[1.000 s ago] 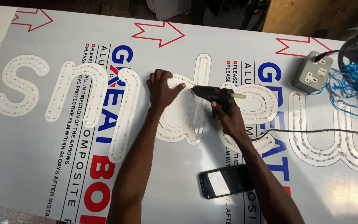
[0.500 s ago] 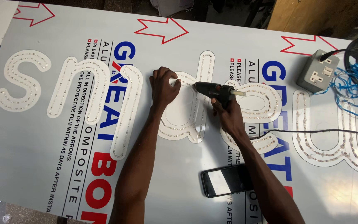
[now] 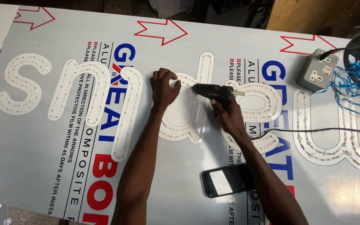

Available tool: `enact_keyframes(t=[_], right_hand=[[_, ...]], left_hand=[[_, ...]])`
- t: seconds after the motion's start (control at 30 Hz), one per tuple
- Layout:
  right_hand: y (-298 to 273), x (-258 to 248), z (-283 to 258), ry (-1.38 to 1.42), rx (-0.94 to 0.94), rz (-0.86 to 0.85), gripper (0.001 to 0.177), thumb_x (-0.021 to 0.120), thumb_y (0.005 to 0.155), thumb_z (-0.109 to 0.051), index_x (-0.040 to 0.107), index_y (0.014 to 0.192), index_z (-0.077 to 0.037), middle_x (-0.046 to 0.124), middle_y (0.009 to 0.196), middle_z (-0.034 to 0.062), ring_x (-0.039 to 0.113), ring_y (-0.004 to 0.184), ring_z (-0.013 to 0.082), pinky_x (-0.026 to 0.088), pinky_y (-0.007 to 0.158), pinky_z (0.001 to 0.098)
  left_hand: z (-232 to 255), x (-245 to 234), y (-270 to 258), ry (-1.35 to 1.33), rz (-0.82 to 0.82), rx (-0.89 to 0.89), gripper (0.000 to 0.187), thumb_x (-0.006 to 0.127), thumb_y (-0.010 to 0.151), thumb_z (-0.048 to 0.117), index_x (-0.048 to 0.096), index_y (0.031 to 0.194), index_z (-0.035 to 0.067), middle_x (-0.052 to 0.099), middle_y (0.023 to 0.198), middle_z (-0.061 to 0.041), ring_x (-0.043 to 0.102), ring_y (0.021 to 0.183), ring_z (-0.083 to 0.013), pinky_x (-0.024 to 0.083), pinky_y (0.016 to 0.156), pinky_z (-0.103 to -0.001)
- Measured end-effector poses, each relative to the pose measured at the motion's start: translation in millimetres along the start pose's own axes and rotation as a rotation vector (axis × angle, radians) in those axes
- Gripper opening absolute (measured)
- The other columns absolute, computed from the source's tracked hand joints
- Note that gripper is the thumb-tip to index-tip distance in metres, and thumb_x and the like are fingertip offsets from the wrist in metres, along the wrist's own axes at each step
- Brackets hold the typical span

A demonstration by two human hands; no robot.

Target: The person uses a hot glue gun to apply glue along the edges of white letter cutouts spelling 'Sneakers' on a large white board. The person holds the letters in place with one hand while applying glue with the other.

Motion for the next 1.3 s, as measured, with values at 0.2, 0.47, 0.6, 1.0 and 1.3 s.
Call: enact_keyframes(t=[0.2,0.47,0.6,1.0,1.3], right_hand=[[5.2,-5.7,12.5,-0.121,0.069,0.002,0.059,0.073,0.105,-0.068,0.064,0.118,-0.011,0.082,0.083,0.0115,0.080,0.089,0.0376,0.053,0.087,0.0544],[-16.9,-22.4,-28.0,-0.074,0.033,-0.023,0.060,0.075,0.104,-0.059,0.064,0.129,-0.005,0.085,0.103,0.0187,0.082,0.109,0.0412,0.056,0.101,0.0601],[-25.0,-33.5,-26.0,0.130,-0.014,-0.093,0.060,0.077,0.109,-0.038,0.058,0.150,0.001,0.078,0.134,0.0300,0.072,0.135,0.0514,0.050,0.118,0.0694],[56.2,-24.2,-25.7,0.229,-0.083,0.104,0.046,0.056,0.121,-0.048,0.058,0.125,-0.002,0.073,0.087,0.0129,0.078,0.080,0.0264,0.064,0.087,0.0458],[95.0,-13.7,-14.1,0.284,-0.102,0.075,0.050,0.057,0.120,-0.057,0.059,0.122,-0.006,0.071,0.083,0.0085,0.076,0.073,0.0226,0.063,0.078,0.0417]], left_hand=[[-3.5,0.3,1.4,0.047,0.007,0.015,0.019,0.083,0.089,0.033,0.072,0.101,0.025,0.062,0.113,0.002,0.062,0.120,-0.0328,0.047,0.101,-0.058],[5.7,-5.0,1.1,0.026,0.006,-0.010,0.014,0.074,0.105,0.037,0.070,0.102,0.024,0.059,0.109,0.005,0.064,0.117,-0.0284,0.048,0.101,-0.055],[8.2,-2.2,0.8,0.096,-0.027,-0.020,0.022,0.072,0.109,0.040,0.069,0.112,0.019,0.061,0.116,0.000,0.065,0.121,-0.0306,0.050,0.102,-0.055],[39.2,-22.2,2.5,0.176,-0.020,-0.082,0.039,0.067,0.115,0.037,0.065,0.138,0.005,0.060,0.157,-0.023,0.050,0.158,-0.0469,0.046,0.122,-0.062],[12.4,-0.9,4.6,0.214,0.008,-0.063,0.039,0.068,0.111,0.042,0.066,0.136,0.011,0.062,0.155,-0.017,0.055,0.155,-0.0396,0.047,0.120,-0.058]])
Point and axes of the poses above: each hand's wrist, its own y-axis towards the middle knuckle, its own x-axis out of the palm, z = x × y, the point moved 2 cm from there along y, towards the middle knuckle
